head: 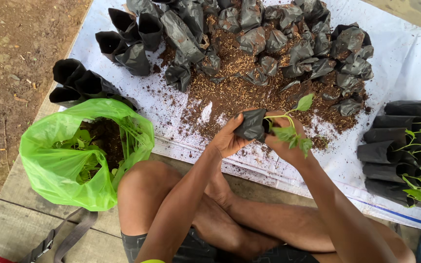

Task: The person places seedlings into black plastic bags and fills the bags with soil by hand.

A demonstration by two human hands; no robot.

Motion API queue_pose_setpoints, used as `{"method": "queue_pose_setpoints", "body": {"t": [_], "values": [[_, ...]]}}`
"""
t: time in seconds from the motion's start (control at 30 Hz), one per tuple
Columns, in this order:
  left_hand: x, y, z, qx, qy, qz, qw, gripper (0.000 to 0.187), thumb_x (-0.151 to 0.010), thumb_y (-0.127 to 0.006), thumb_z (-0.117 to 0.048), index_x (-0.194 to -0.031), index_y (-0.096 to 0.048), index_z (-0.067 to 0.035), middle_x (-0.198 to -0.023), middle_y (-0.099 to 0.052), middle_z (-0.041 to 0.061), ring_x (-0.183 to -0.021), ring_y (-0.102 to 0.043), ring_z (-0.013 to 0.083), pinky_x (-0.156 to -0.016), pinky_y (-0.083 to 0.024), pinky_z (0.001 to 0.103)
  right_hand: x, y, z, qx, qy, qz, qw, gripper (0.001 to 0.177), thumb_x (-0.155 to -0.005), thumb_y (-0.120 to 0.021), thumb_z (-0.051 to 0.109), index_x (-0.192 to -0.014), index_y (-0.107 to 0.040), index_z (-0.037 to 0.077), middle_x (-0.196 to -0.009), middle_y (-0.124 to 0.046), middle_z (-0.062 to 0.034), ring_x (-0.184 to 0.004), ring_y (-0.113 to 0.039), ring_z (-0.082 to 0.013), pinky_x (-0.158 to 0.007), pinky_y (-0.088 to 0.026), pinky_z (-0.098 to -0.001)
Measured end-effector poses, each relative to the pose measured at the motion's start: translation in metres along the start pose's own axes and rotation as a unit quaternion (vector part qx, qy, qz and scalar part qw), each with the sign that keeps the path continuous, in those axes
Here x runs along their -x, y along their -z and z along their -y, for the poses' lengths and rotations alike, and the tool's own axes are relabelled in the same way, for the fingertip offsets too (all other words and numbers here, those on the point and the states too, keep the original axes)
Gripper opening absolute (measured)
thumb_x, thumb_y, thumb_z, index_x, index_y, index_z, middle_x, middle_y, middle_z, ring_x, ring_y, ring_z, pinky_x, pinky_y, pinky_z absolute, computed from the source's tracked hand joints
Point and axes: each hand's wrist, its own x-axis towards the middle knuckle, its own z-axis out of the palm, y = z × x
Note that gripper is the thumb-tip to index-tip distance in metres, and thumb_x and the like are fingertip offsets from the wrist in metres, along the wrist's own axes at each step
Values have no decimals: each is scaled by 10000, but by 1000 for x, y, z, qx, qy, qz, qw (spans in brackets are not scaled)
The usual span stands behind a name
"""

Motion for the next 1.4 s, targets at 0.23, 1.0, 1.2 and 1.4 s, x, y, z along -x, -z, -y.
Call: {"method": "queue_pose_setpoints", "body": {"t": [0.23,1.0,1.2,1.4], "values": [[6,-6,2,8,-10,-8,1000,537,-1149,-756,-336,-1596,-618,-73,-1188,-819,234,-1049,-867,346,-906,-787,472,11,22,70,-72,-138,-50,987,488,-873,-914,72,-1344,-892,197,-940,-849,-104,-849,-802,-221,-825,-656,-383],[5,-4,27,-16,38,-40,998,486,-1188,-702,-313,-1579,-631,-32,-1151,-853,266,-1016,-871,357,-847,-784,477,22,54,71,86,127,-11,988,298,-855,-938,159,-1148,-901,203,-1452,-790,-182,-1405,-686,-524,-1119,-553,-647],[6,-10,27,-18,51,-18,998,627,-1176,-687,-373,-1663,-518,-16,-1244,-837,290,-1139,-837,371,-934,-756,507,29,51,59,55,142,-69,986,139,-884,-946,89,-1011,-912,135,-1393,-803,-245,-1420,-674,-580,-1165,-524,-705],[7,6,28,0,55,34,998,810,-1145,-706,-477,-1730,-382,-20,-1303,-815,310,-1194,-829,388,-1022,-708,558,30,47,38,36,128,-107,985,88,-933,-939,211,-1007,-911,248,-1392,-818,-116,-1412,-719,-442,-1167,-557,-581]]}}
